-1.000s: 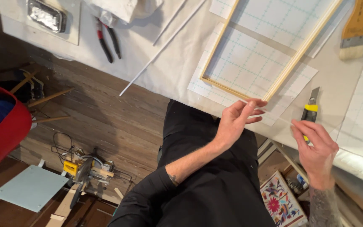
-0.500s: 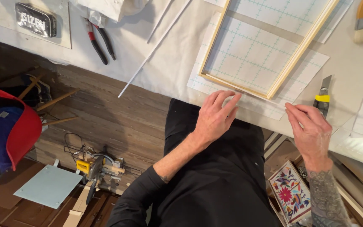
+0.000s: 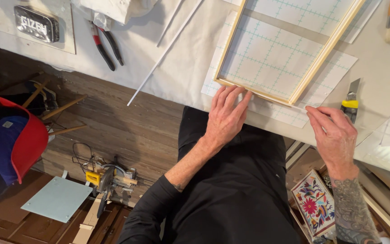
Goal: Cutting and fitting white spacers into a wooden picture frame.
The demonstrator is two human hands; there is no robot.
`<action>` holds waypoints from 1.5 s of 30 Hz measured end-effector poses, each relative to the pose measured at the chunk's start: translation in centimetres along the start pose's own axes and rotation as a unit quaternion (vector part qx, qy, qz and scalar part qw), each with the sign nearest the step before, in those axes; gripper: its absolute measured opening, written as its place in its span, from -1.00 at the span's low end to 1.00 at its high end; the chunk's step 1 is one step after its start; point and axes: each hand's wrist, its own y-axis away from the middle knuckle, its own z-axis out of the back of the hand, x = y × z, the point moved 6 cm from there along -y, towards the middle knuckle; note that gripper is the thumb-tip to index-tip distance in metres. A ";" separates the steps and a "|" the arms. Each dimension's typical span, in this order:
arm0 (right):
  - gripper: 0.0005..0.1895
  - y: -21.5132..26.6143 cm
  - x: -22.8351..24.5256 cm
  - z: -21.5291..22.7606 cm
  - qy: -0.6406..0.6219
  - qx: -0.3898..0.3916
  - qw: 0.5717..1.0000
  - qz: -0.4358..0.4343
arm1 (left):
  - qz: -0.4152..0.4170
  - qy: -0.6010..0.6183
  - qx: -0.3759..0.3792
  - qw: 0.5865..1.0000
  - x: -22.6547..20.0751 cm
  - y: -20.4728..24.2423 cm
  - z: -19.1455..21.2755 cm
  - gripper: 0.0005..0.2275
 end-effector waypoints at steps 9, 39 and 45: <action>-0.83 -0.1 -0.5 -0.4 0.022 0.002 1.000 0.006 | 0.010 -0.002 0.003 1.000 0.4 -0.2 -0.1 -0.57; -0.82 -0.8 0.2 -0.7 0.000 -0.033 0.999 0.014 | -0.157 0.032 0.133 0.978 -3.9 -5.1 -5.9 -0.80; -0.78 -0.2 0.9 0.3 0.003 -0.069 0.998 0.008 | -0.161 0.029 0.146 0.976 -4.0 -5.2 -6.4 -0.79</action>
